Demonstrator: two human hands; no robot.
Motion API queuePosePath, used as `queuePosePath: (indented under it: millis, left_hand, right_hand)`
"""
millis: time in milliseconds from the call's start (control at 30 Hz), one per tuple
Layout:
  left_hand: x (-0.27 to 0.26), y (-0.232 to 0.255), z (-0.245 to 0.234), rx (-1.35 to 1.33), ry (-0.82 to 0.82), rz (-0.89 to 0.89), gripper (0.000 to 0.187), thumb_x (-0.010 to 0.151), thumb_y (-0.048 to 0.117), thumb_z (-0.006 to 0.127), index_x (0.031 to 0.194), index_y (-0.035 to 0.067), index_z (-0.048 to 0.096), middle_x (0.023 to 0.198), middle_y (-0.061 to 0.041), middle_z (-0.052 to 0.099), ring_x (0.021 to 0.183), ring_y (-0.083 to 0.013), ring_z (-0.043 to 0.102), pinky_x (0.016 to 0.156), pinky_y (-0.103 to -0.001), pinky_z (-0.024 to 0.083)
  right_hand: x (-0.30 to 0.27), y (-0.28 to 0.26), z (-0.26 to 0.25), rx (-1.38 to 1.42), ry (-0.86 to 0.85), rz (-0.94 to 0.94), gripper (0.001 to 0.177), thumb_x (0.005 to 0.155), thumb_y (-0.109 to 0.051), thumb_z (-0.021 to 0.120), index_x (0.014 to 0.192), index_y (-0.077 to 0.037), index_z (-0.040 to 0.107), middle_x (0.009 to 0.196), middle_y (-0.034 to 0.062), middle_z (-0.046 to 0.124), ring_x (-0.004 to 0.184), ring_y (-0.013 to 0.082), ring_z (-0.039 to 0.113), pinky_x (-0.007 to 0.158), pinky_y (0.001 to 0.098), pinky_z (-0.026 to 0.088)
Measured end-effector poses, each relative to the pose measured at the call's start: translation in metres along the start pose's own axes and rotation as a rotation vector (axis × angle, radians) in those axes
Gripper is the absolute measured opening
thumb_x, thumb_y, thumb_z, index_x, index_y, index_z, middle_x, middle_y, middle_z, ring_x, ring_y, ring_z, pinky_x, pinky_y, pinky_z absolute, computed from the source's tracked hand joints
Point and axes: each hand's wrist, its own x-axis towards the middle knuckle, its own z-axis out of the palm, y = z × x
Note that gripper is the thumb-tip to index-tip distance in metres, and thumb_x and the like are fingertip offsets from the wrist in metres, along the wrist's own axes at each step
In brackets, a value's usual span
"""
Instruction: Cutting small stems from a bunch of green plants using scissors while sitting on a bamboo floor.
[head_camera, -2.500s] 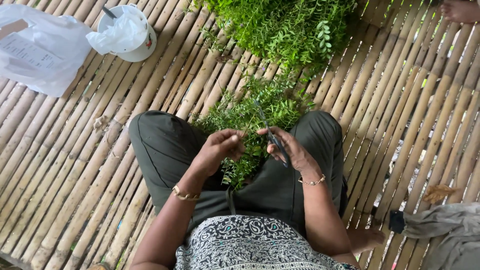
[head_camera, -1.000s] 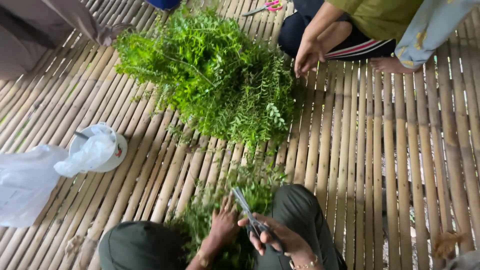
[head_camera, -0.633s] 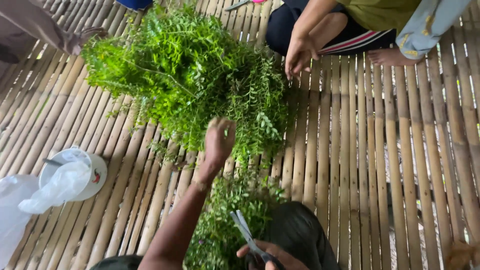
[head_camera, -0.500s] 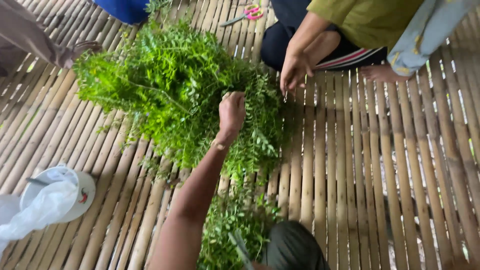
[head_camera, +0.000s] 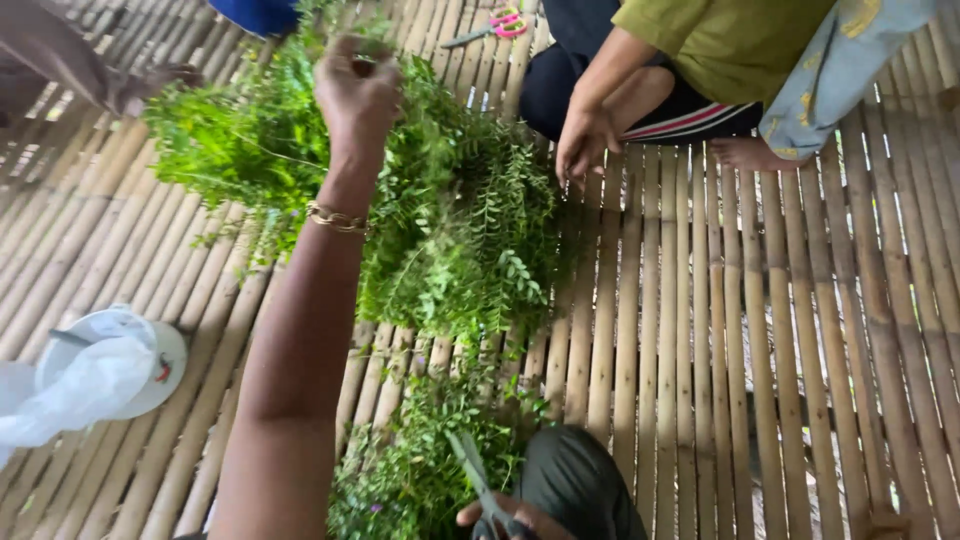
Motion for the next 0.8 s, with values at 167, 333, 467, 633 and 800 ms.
queuePosePath:
  millis: [167, 333, 467, 633, 800]
  left_hand:
    - [-0.017, -0.062, -0.073, -0.707, 0.293, -0.464, 0.023, 0.078, 0.017, 0.082, 0.095, 0.01, 0.068, 0.081, -0.014, 0.076, 0.061, -0.0257, 0.079, 0.061, -0.042, 0.071]
    - [-0.202, -0.006, -0.16, -1.099, 0.355, -0.678, 0.004, 0.087, -0.005, 0.069, 0.086, -0.005, 0.065, 0.08, -0.017, 0.071, 0.074, -0.0258, 0.076, 0.082, -0.039, 0.065]
    - [-0.369, -0.045, -0.2, -0.922, 0.109, -0.81, 0.026, 0.094, 0.009, 0.063, 0.069, 0.003, 0.064, 0.074, -0.009, 0.064, 0.089, -0.0225, 0.072, 0.097, -0.035, 0.054]
    - [-0.479, -0.09, -0.244, -0.916, 0.13, -1.113, 0.018, 0.09, 0.006, 0.074, 0.103, -0.004, 0.067, 0.105, -0.022, 0.07, 0.083, -0.0375, 0.075, 0.075, -0.047, 0.066]
    - [-0.455, -0.046, -0.28, -0.542, -0.213, -1.031, 0.04, 0.089, 0.038, 0.078, 0.106, 0.002, 0.072, 0.096, -0.019, 0.074, 0.083, -0.0344, 0.076, 0.073, -0.045, 0.063]
  right_hand:
    - [0.01, 0.039, 0.158, -0.932, 0.321, -0.275, 0.065, 0.071, -0.015, 0.068, 0.13, 0.009, 0.06, 0.064, 0.017, 0.064, 0.055, 0.0228, 0.063, 0.054, 0.0312, 0.046]
    - [0.025, 0.071, 0.187, -1.287, 0.594, -0.451, 0.06, 0.082, -0.064, 0.059, 0.115, -0.015, 0.065, 0.069, 0.0044, 0.057, 0.061, 0.0125, 0.05, 0.058, 0.0288, 0.043]
    - [0.021, 0.039, 0.102, -1.127, 0.311, -0.513, 0.095, 0.079, -0.075, 0.065, 0.142, -0.004, 0.054, 0.072, 0.0172, 0.064, 0.062, 0.0225, 0.064, 0.059, 0.0316, 0.053]
    - [0.017, 0.036, 0.095, -1.072, 0.307, -0.516, 0.089, 0.09, -0.07, 0.055, 0.151, -0.008, 0.041, 0.085, 0.0103, 0.059, 0.075, 0.018, 0.062, 0.071, 0.0315, 0.055]
    - [0.014, 0.04, 0.11, -1.034, 0.328, -0.489, 0.086, 0.09, -0.067, 0.058, 0.153, -0.011, 0.039, 0.092, 0.0054, 0.058, 0.085, 0.0159, 0.061, 0.077, 0.0313, 0.057]
